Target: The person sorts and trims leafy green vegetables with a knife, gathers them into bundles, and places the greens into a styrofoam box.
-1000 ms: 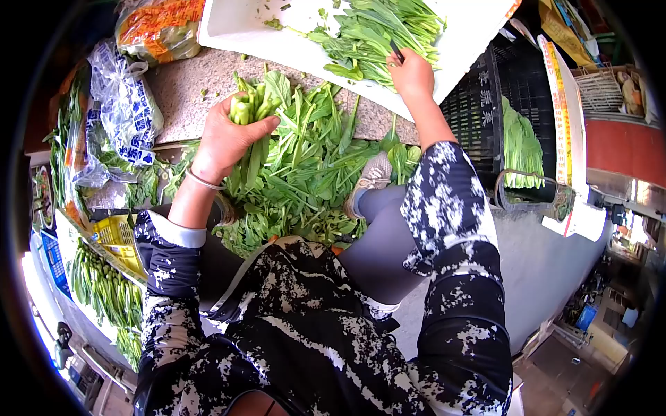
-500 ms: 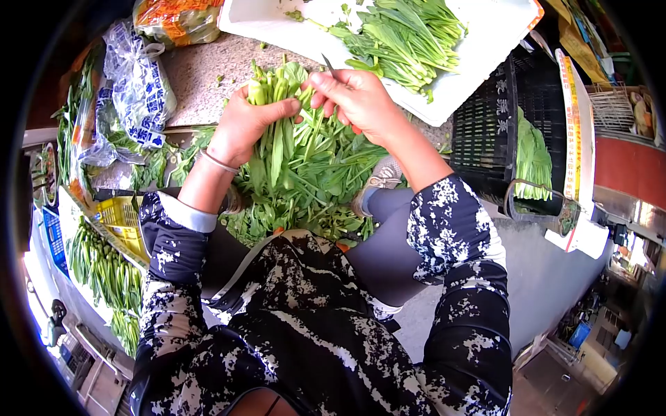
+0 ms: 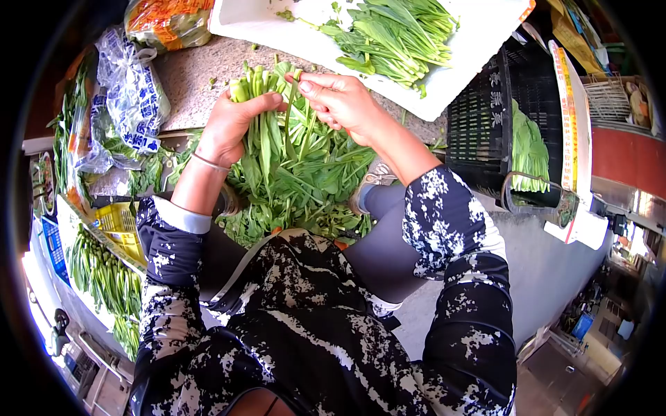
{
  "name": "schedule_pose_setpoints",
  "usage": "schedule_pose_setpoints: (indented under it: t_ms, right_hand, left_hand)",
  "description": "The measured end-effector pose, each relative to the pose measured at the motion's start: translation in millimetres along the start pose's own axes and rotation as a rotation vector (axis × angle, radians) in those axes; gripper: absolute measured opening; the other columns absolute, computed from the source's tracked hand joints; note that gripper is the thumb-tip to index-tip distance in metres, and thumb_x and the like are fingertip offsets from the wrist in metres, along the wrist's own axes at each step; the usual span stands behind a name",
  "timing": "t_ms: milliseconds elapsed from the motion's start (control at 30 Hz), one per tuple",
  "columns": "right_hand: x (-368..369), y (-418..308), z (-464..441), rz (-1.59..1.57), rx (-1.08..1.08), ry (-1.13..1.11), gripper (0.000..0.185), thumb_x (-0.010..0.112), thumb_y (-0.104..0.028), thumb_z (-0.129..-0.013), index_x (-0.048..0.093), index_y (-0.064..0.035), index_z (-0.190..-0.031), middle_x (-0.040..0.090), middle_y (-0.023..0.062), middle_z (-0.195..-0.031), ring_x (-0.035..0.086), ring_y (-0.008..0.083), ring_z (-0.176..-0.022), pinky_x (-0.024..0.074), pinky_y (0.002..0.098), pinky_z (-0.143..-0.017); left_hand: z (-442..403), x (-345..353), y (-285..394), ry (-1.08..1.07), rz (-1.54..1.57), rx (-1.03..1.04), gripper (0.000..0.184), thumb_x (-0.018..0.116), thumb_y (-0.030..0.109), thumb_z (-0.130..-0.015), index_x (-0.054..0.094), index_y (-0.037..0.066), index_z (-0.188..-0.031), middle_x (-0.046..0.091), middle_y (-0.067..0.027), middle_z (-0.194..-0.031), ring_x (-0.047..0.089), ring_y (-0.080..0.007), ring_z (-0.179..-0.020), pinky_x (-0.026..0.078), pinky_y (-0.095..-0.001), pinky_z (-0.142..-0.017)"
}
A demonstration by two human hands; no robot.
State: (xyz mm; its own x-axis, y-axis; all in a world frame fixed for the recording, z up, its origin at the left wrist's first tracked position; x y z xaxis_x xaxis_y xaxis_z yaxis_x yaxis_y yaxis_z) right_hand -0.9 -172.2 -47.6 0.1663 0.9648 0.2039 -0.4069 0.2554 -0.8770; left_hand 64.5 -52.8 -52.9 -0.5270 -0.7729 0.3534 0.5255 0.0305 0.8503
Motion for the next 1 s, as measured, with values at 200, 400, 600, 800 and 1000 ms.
schedule_pose_setpoints:
  t_ms: [200, 400, 600, 800, 1000]
  right_hand:
    - [-91.3, 5.9, -32.9, 0.907, -0.069, 0.254, 0.063, 0.065, -0.048, -0.075, 0.054, -0.0032, -0.117, 0.062, 0.009, -0.085, 0.057, 0.016, -0.073, 0.047, 0.0284, -0.067]
    - [-233.3, -8.7, -8.7, 1.34, 0.099, 1.034, 0.034, 0.063, -0.038, -0.077, 0.062, -0.0139, -0.102, 0.062, 0.0132, -0.093, 0.06, 0.0281, -0.087, 0.0476, 0.0392, -0.073]
    - [-230.6, -22.6, -7.7, 1.18, 0.016, 1.043, 0.025, 0.066, -0.034, -0.074, 0.066, -0.0138, -0.089, 0.064, 0.0112, -0.078, 0.061, 0.0282, -0.075, 0.0467, 0.0396, -0.065]
    - [-122.8, -72.9, 9.7, 1.039, -0.414, 0.77, 0.024, 0.068, -0.025, -0.075, 0.066, -0.0108, -0.094, 0.065, 0.0087, -0.078, 0.061, 0.019, -0.069, 0.0474, 0.0296, -0.063]
    - [-29.9, -45.2, 3.5, 0.706, -0.403, 0.24, 0.021, 0.068, -0.009, -0.075, 0.064, -0.0019, -0.093, 0.064, 0.0052, -0.077, 0.055, 0.0074, -0.066, 0.0462, 0.0226, -0.062]
  left_hand:
    - [-0.7, -8.2, -5.6, 0.026, 0.036, -0.037, 0.02, 0.067, 0.004, -0.075, 0.059, -0.001, -0.092, 0.064, -0.0076, -0.082, 0.061, -0.015, -0.069, 0.051, -0.0263, -0.062]
    - [1.8, -0.3, -0.8, 0.033, 0.133, -0.025, 0.019, 0.067, 0.001, -0.073, 0.06, 0.0, -0.09, 0.064, -0.0062, -0.08, 0.062, -0.0145, -0.07, 0.052, -0.0275, -0.066]
    - [-1.6, 0.7, -0.2, 0.02, 0.029, -0.019, 0.02, 0.07, -0.002, -0.07, 0.06, 0.004, -0.086, 0.063, -0.002, -0.076, 0.059, -0.0108, -0.066, 0.049, -0.0245, -0.063]
    - [0.7, -4.4, 11.2, 0.118, -0.234, 0.156, 0.021, 0.073, 0.002, -0.068, 0.06, 0.003, -0.085, 0.063, -0.001, -0.076, 0.058, -0.0086, -0.065, 0.049, -0.0228, -0.062]
    - [15.2, 13.5, 38.3, 0.159, -0.684, 0.453, 0.03, 0.074, 0.01, -0.066, 0.061, -0.001, -0.09, 0.064, -0.0036, -0.076, 0.058, -0.0071, -0.065, 0.049, -0.0237, -0.062]
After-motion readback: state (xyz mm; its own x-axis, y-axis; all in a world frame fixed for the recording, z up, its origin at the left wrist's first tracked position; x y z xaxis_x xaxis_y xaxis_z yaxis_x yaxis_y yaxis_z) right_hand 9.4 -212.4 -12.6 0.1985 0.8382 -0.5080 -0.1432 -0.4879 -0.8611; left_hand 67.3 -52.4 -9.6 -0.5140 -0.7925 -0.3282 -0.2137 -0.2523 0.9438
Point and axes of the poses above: each hand's wrist, its own z-axis away from the middle knuckle, its own x-axis out of the palm, y = z × x, the point moved 9 cm from there along -z, towards the middle knuckle
